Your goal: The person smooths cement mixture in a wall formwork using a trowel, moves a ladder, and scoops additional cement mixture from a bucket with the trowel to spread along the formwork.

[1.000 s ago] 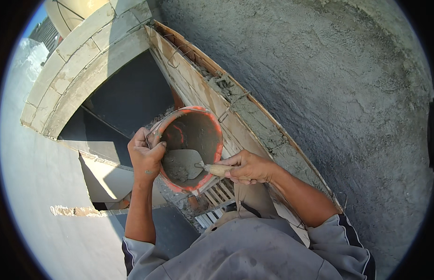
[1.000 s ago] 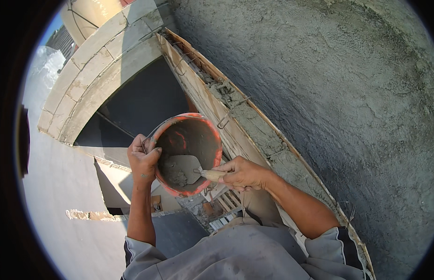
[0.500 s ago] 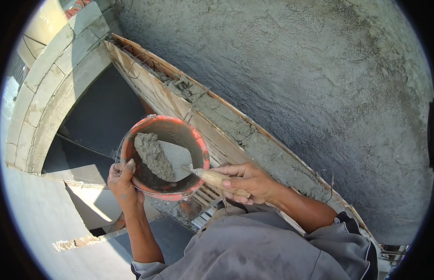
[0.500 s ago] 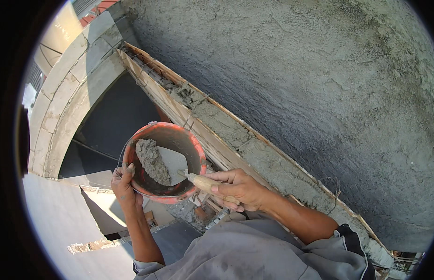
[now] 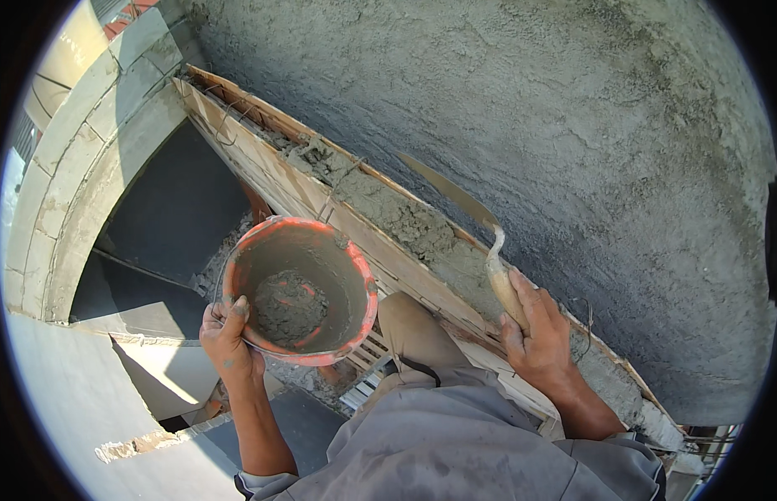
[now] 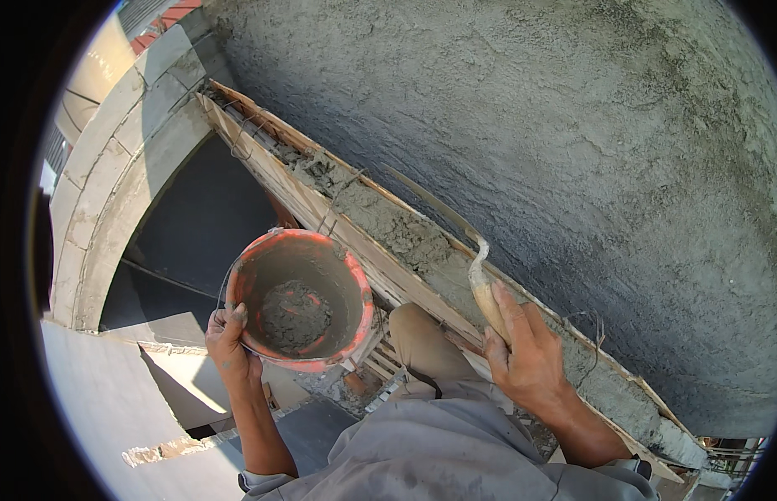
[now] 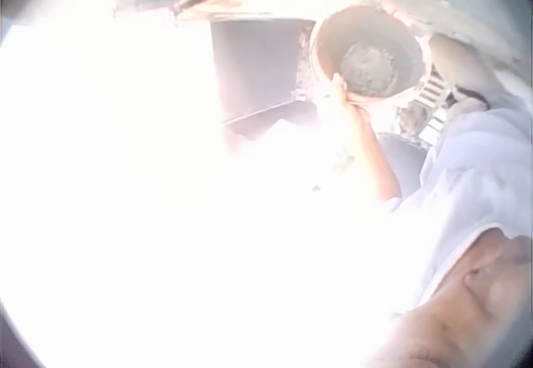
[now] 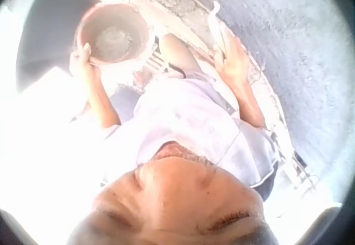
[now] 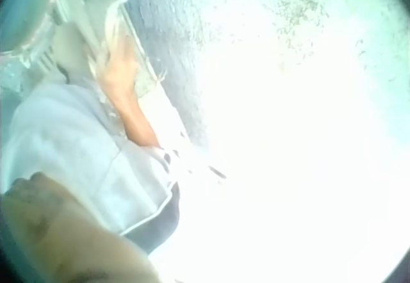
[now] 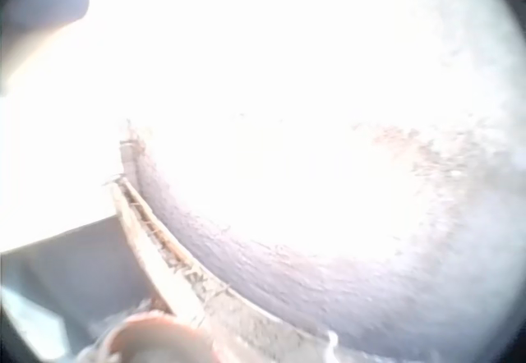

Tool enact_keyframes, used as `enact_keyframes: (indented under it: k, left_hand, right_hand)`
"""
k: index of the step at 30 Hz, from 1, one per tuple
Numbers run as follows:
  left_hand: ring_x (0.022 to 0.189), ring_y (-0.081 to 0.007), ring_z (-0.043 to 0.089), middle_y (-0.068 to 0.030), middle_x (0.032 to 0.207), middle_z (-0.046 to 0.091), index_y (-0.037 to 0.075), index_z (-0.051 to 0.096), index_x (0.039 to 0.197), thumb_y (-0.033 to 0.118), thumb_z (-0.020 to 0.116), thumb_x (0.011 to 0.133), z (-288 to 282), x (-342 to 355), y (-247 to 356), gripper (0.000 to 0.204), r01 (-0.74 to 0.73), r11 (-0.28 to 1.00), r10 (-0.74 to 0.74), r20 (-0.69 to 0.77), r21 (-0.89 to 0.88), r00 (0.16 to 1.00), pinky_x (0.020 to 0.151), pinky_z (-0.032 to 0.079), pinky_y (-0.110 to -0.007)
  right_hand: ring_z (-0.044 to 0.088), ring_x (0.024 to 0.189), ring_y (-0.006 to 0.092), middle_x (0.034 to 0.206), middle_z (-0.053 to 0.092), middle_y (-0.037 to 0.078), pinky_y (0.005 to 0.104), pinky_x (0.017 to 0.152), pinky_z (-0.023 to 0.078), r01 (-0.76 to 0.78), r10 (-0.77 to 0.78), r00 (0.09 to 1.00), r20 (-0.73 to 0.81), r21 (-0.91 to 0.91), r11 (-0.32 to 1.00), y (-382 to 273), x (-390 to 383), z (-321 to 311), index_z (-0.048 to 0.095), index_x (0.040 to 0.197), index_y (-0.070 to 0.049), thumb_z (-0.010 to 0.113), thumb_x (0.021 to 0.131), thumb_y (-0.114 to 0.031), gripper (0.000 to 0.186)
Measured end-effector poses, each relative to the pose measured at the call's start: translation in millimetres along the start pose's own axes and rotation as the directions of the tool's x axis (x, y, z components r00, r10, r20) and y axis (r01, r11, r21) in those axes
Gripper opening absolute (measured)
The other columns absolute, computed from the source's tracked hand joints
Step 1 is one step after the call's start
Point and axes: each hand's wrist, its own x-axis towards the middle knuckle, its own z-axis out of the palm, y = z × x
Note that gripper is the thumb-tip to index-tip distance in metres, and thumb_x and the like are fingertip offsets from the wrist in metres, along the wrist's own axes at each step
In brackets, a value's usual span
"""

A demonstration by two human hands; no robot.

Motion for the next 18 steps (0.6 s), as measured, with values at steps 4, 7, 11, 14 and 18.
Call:
enact_keyframes:
  k: [4,7,11,14,18]
  left_hand:
    - [0.066,-0.0077,0.052,-0.0005,0.076,0.056,0.007,0.052,0.083,-0.001,0.076,0.085,-4.0,-2.3,-0.7,0.025,0.002,1.0,-0.003,0.034,0.02,0.999,0.067,0.044,-0.021]
    - [0.066,-0.0076,0.052,-0.0001,0.075,0.055,0.006,0.053,0.083,-0.002,0.075,0.086,-3.3,-1.1,-9.3,0.024,0.001,0.999,-0.002,0.033,0.043,0.999,0.066,0.043,-0.021]
    - [0.066,-0.008,0.053,-0.0015,0.076,0.057,0.006,0.053,0.084,-0.002,0.075,0.086,1.0,-4.4,-13.1,0.023,0.027,0.999,-0.029,0.038,0.044,0.999,0.067,0.044,-0.021]
    - [0.067,-0.0082,0.055,-0.0024,0.077,0.059,0.005,0.054,0.085,-0.001,0.076,0.085,1.9,-11.1,-14.0,0.023,0.057,0.998,-0.058,0.033,0.034,0.998,0.068,0.045,-0.02]
    - [0.068,-0.0082,0.056,-0.0024,0.077,0.06,0.005,0.054,0.087,-0.001,0.076,0.085,0.5,-16.4,-17.6,0.023,0.131,0.991,-0.132,0.045,0.028,0.99,0.069,0.046,-0.02]
  right_hand:
    - [0.066,0.098,0.0425,0.116,0.064,0.026,0.0448,0.084,0.054,-0.063,0.062,0.998,0.017,0.034,0.997,6.8,14.5,-21.8,0.049,0.139,0.0,0.065,0.084,-0.006,0.057]
    - [0.065,0.09,0.0393,0.104,0.063,0.021,0.0456,0.077,0.055,0.093,-0.098,0.995,-0.009,-0.226,0.97,6.8,33.2,-6.9,0.052,0.137,-0.001,0.067,0.084,-0.01,0.055]
    - [0.063,0.085,0.0349,0.091,0.058,0.018,0.0461,0.069,0.055,0.209,-0.155,0.975,0.162,-0.415,0.885,19.6,18.8,9.9,0.052,0.138,-0.001,0.067,0.085,-0.012,0.056]
    - [0.063,0.082,0.0351,0.091,0.058,0.019,0.0461,0.067,0.055,0.125,-0.068,0.984,0.166,-0.363,0.923,13.2,0.7,-8.8,0.051,0.137,0.001,0.066,0.086,-0.012,0.055]
    - [0.065,0.085,0.0393,0.098,0.062,0.023,0.0483,0.072,0.055,-0.03,0.035,0.999,0.038,-0.134,0.99,15.1,3.2,-32.5,0.053,0.134,0.004,0.065,0.087,-0.011,0.051]
